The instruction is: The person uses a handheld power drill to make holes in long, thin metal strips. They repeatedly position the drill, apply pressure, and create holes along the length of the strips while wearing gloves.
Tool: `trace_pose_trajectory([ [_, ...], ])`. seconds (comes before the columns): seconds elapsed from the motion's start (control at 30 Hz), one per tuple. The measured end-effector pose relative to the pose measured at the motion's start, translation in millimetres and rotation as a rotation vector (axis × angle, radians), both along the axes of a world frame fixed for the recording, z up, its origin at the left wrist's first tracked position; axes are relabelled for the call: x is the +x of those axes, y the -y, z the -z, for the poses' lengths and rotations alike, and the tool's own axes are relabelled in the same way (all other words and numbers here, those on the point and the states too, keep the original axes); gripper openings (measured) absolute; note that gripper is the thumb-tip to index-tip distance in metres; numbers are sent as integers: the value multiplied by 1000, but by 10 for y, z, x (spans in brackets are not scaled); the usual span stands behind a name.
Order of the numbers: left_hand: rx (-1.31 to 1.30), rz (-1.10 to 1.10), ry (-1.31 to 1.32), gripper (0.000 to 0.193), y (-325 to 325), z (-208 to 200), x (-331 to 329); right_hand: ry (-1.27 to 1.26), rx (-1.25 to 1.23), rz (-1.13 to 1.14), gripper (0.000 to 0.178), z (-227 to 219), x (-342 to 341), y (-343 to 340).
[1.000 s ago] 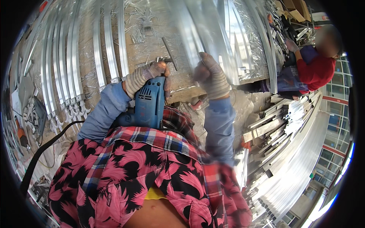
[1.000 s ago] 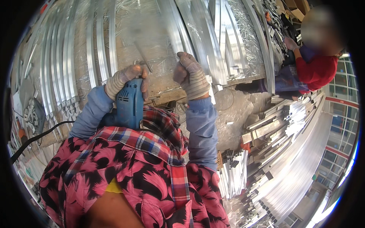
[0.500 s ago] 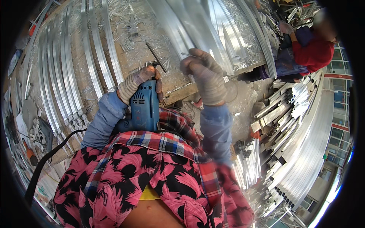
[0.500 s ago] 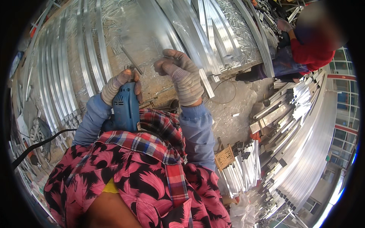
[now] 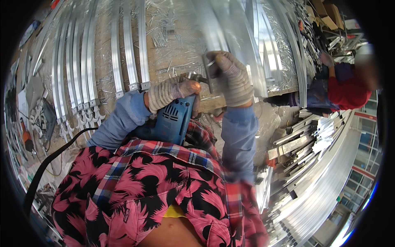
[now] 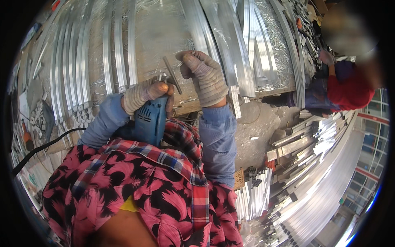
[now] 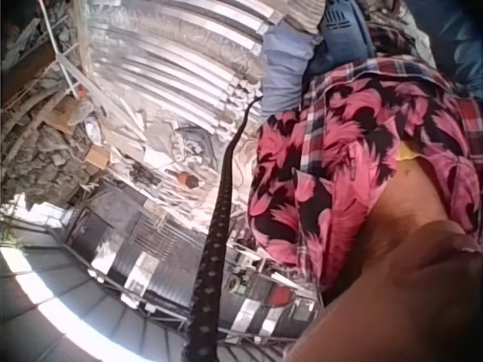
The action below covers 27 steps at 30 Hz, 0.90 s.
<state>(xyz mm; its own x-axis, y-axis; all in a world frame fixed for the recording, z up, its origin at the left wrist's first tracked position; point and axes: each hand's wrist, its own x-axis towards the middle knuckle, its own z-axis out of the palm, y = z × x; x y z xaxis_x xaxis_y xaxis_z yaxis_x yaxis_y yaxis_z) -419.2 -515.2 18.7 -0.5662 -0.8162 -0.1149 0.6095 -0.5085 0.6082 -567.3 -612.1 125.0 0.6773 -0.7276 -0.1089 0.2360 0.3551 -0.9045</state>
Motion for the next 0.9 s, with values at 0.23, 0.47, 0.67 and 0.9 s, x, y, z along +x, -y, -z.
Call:
trace_pose_trajectory([
  [0.23, -117, -221, 342, 40, -119, -496, -59, -116, 98, -147, 35, -29, 158, 28],
  [0.47, -57, -230, 288, 41, -113, -644, -26, -264, 1, -318, 37, -123, 259, 108],
  [0.67, -23, -232, 276, 41, -126, -702, 23, -273, -48, -330, 36, -88, 317, 99],
  [0.9, 34, -235, 293, 41, -159, -815, 56, -134, 10, -182, 38, 53, 362, 13],
])
